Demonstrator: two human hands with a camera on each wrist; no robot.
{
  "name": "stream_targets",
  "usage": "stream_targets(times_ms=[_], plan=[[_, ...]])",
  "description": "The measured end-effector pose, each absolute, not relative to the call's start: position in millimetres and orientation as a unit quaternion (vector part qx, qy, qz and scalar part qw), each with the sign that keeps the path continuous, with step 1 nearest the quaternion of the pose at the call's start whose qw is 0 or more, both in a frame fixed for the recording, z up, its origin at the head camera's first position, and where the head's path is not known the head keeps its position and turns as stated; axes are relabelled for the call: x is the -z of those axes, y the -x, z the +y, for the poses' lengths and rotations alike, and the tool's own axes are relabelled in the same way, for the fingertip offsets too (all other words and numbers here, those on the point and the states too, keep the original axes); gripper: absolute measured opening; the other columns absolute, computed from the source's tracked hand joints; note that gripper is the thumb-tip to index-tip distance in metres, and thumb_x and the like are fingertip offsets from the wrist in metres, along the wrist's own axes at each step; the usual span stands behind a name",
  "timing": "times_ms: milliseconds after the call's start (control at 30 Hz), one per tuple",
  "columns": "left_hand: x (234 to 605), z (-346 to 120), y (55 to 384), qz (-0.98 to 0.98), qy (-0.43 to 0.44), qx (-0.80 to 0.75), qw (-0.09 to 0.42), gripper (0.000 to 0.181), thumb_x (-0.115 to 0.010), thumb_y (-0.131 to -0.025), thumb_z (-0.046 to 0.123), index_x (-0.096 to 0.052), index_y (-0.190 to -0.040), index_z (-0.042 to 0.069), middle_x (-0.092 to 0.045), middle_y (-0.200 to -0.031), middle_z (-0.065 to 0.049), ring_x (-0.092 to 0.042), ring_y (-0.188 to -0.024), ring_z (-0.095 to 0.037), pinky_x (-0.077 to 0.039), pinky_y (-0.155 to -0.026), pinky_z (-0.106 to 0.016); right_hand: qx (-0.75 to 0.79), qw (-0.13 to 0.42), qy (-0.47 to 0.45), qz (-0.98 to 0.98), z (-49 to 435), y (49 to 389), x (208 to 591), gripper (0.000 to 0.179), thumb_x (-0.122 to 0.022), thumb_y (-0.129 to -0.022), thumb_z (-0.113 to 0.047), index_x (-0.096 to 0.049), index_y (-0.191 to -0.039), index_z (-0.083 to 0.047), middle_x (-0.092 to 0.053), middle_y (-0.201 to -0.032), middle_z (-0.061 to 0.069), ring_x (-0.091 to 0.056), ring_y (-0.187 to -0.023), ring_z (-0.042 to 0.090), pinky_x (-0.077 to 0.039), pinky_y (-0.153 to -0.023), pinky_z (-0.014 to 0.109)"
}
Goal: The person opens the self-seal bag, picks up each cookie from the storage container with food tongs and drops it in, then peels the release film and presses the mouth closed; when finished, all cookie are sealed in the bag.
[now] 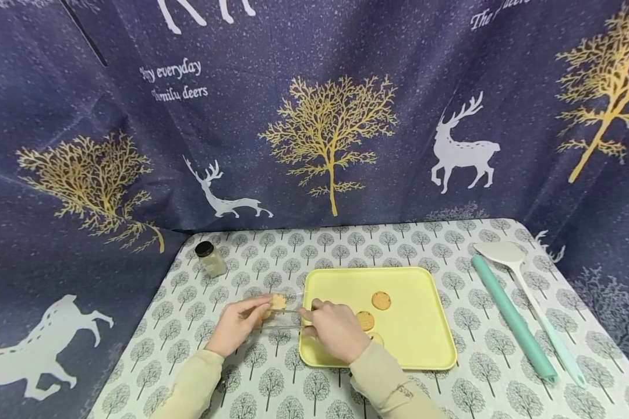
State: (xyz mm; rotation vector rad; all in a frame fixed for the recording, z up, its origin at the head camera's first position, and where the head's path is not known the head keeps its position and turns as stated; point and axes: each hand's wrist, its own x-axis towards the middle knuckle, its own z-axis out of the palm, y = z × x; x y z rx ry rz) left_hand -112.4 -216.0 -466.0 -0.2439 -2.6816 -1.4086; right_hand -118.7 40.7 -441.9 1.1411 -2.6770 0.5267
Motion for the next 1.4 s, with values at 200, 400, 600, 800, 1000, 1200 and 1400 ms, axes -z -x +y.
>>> stream_targets(times_ms=[200, 400, 600, 800, 1000, 1200, 1400], plan=[[468, -215, 112, -0.872, 0.075, 0.483, 0.041, 0.026, -0.069, -0.091, 0.013, -0.071, -0.116, 0.019, -0.064, -0.127, 0.000, -0.067, -0.096, -0.008, -0.053, -0.092, -0.025, -0.181, 0.083, -0.379, -0.904, 41, 118, 443, 0.050, -0.075, -0.082, -0.037, -0.066, -0.126, -0.017, -0.056, -0.081, -0.006, -0.044, -0.056, 0.002, -0.042, -0.046, 0.017], [469, -216, 113, -0.877, 0.081, 0.471, 0.051, 0.025, -0.069, -0.091, 0.015, -0.072, -0.116, 0.020, -0.065, -0.127, -0.002, -0.060, -0.115, -0.013, -0.046, -0.103, -0.033, -0.183, 0.077, -0.369, -0.908, 50, 116, 439, 0.049, -0.074, -0.082, -0.038, -0.066, -0.127, -0.020, -0.056, -0.082, -0.006, -0.045, -0.057, 0.003, -0.042, -0.046, 0.017], [468, -216, 113, -0.874, 0.084, 0.476, 0.053, 0.026, -0.069, -0.091, 0.014, -0.071, -0.116, 0.019, -0.065, -0.126, 0.000, -0.061, -0.114, -0.014, -0.049, -0.100, -0.032, -0.197, 0.063, -0.337, -0.918, 68, 112, 430, 0.052, -0.076, -0.082, -0.037, -0.065, -0.127, -0.013, -0.055, -0.082, -0.004, -0.044, -0.057, 0.004, -0.040, -0.045, 0.018], [465, -216, 114, -0.869, 0.092, 0.482, 0.057, 0.025, -0.068, -0.092, 0.013, -0.072, -0.116, 0.017, -0.066, -0.124, 0.004, -0.061, -0.114, -0.012, -0.050, -0.097, -0.026, -0.185, 0.078, -0.298, -0.933, 97, 107, 420, 0.053, -0.078, -0.081, -0.035, -0.065, -0.127, -0.015, -0.057, -0.084, -0.004, -0.044, -0.059, 0.004, -0.044, -0.048, 0.018], [466, -218, 115, -0.868, 0.094, 0.484, 0.056, 0.025, -0.068, -0.092, 0.012, -0.072, -0.116, 0.016, -0.066, -0.124, 0.002, -0.061, -0.114, -0.013, -0.051, -0.096, -0.026, -0.178, 0.098, -0.253, -0.946, 138, 100, 414, 0.052, -0.079, -0.080, -0.034, -0.065, -0.127, -0.013, -0.061, -0.092, 0.000, -0.051, -0.062, 0.005, -0.053, -0.052, 0.022], [468, -219, 114, -0.869, 0.094, 0.481, 0.060, 0.025, -0.069, -0.091, 0.013, -0.072, -0.116, 0.017, -0.066, -0.125, -0.001, -0.062, -0.112, -0.012, -0.051, -0.095, -0.026, -0.181, 0.074, -0.178, -0.965, 183, 92, 408, 0.056, -0.077, -0.083, -0.032, -0.061, -0.132, -0.011, -0.055, -0.083, 0.001, -0.041, -0.053, 0.005, -0.044, -0.044, 0.021], [469, -220, 115, -0.870, 0.094, 0.481, 0.062, 0.024, -0.069, -0.091, 0.013, -0.072, -0.115, 0.018, -0.066, -0.124, 0.002, -0.063, -0.109, -0.010, -0.052, -0.093, -0.024, -0.187, 0.065, -0.132, -0.971, 223, 81, 406, 0.057, -0.076, -0.083, -0.034, -0.061, -0.130, -0.007, -0.064, -0.097, 0.013, -0.054, -0.061, 0.012, -0.053, -0.050, 0.039]])
